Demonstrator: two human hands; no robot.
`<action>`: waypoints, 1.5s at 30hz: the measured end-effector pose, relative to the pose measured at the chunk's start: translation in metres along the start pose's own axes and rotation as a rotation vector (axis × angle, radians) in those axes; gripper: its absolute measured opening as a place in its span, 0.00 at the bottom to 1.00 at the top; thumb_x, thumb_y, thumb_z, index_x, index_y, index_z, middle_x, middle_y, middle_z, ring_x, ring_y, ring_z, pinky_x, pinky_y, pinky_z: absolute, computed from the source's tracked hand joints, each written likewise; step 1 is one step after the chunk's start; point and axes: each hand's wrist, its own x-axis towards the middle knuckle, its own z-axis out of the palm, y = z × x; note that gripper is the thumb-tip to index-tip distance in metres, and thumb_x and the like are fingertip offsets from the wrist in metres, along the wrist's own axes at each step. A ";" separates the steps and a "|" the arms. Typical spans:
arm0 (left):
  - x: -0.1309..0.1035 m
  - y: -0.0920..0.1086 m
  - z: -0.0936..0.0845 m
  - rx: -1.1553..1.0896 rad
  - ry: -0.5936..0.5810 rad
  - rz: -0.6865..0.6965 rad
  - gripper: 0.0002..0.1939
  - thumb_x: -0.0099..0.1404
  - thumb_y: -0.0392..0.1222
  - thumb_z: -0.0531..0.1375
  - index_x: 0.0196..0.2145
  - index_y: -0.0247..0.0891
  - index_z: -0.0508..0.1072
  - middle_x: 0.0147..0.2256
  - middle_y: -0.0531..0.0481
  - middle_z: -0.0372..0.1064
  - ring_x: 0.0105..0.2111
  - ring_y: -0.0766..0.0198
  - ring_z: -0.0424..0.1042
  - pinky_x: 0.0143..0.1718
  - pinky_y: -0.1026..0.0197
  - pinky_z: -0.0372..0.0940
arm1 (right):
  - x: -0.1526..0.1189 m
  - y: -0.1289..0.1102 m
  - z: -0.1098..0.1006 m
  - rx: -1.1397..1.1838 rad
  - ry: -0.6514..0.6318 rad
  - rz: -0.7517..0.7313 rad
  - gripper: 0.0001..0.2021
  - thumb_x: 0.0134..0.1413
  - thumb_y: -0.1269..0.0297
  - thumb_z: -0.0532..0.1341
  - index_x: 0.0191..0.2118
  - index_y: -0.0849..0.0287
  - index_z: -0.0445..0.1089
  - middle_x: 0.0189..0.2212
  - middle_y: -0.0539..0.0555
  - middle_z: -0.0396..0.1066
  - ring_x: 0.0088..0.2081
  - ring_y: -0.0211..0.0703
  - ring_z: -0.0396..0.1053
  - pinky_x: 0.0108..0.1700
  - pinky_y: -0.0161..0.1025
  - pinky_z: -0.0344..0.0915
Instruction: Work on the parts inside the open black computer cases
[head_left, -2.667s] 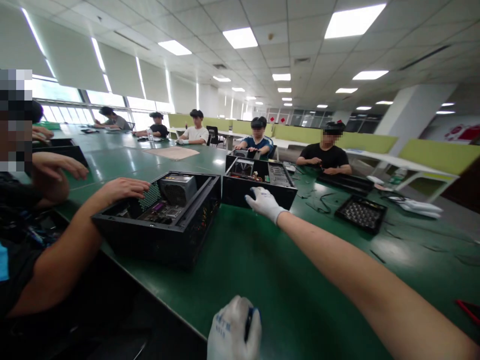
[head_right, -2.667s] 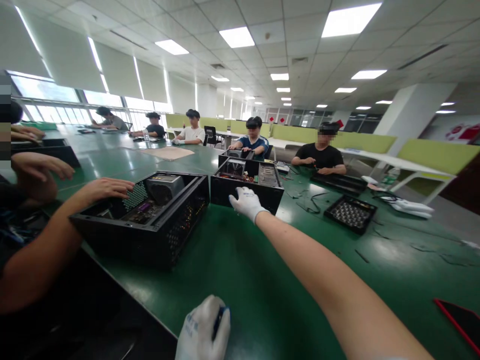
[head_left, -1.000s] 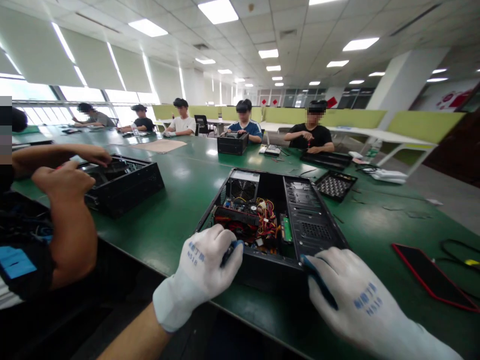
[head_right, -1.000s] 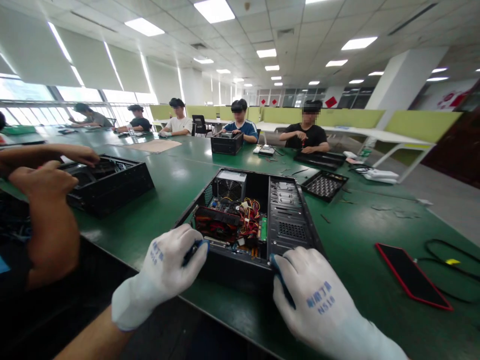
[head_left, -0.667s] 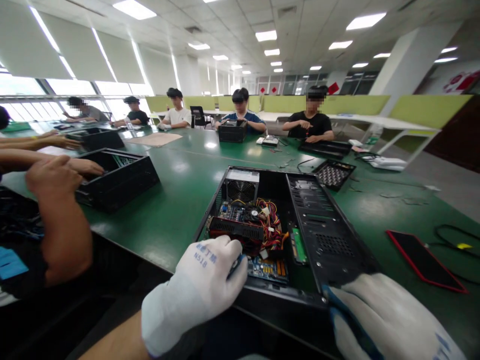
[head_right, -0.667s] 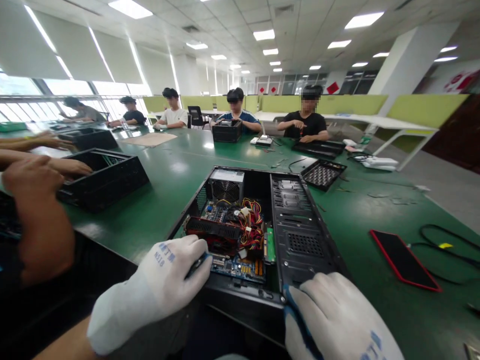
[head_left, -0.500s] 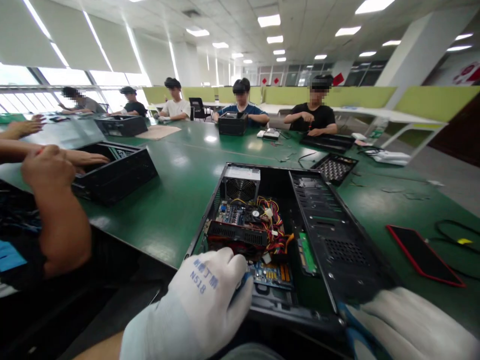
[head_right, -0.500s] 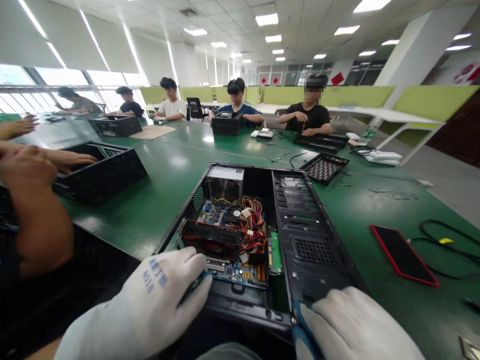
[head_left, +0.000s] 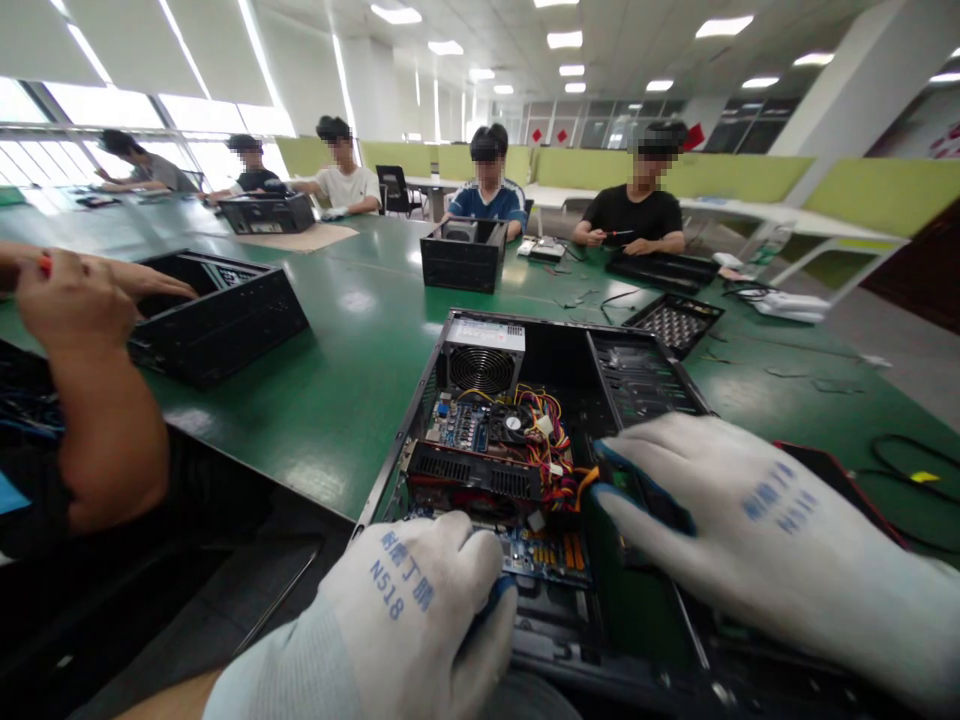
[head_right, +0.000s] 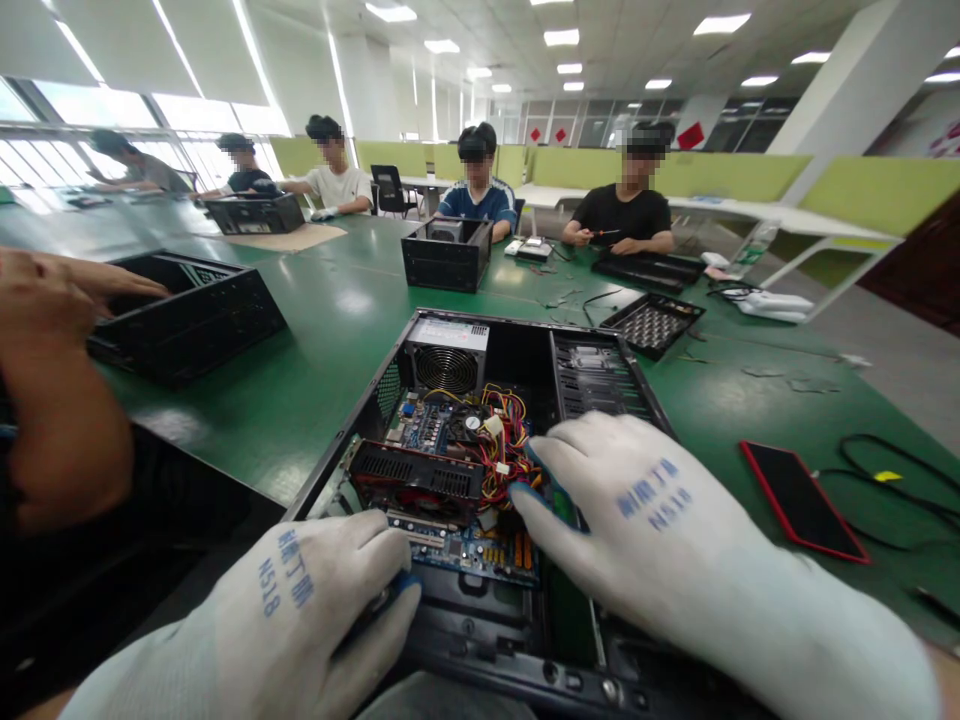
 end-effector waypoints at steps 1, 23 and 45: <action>0.000 0.000 0.000 0.009 0.004 -0.001 0.09 0.72 0.46 0.57 0.32 0.45 0.67 0.28 0.51 0.70 0.24 0.59 0.72 0.23 0.58 0.62 | 0.018 0.001 0.005 -0.068 -0.076 -0.057 0.22 0.64 0.42 0.59 0.45 0.54 0.80 0.41 0.59 0.79 0.42 0.55 0.75 0.47 0.52 0.68; 0.001 0.009 -0.010 0.024 -0.106 -0.142 0.10 0.73 0.45 0.54 0.32 0.43 0.66 0.32 0.50 0.71 0.30 0.59 0.72 0.29 0.57 0.62 | 0.128 -0.001 0.091 -0.392 -0.650 -0.023 0.31 0.47 0.47 0.65 0.52 0.65 0.74 0.48 0.69 0.76 0.47 0.63 0.78 0.44 0.49 0.72; -0.002 -0.001 0.001 -0.051 -0.012 -0.061 0.05 0.70 0.43 0.55 0.34 0.45 0.65 0.31 0.52 0.69 0.26 0.58 0.71 0.25 0.56 0.61 | 0.129 0.040 0.077 -0.691 -0.717 -0.068 0.26 0.47 0.47 0.71 0.47 0.60 0.78 0.47 0.66 0.78 0.51 0.63 0.71 0.50 0.54 0.61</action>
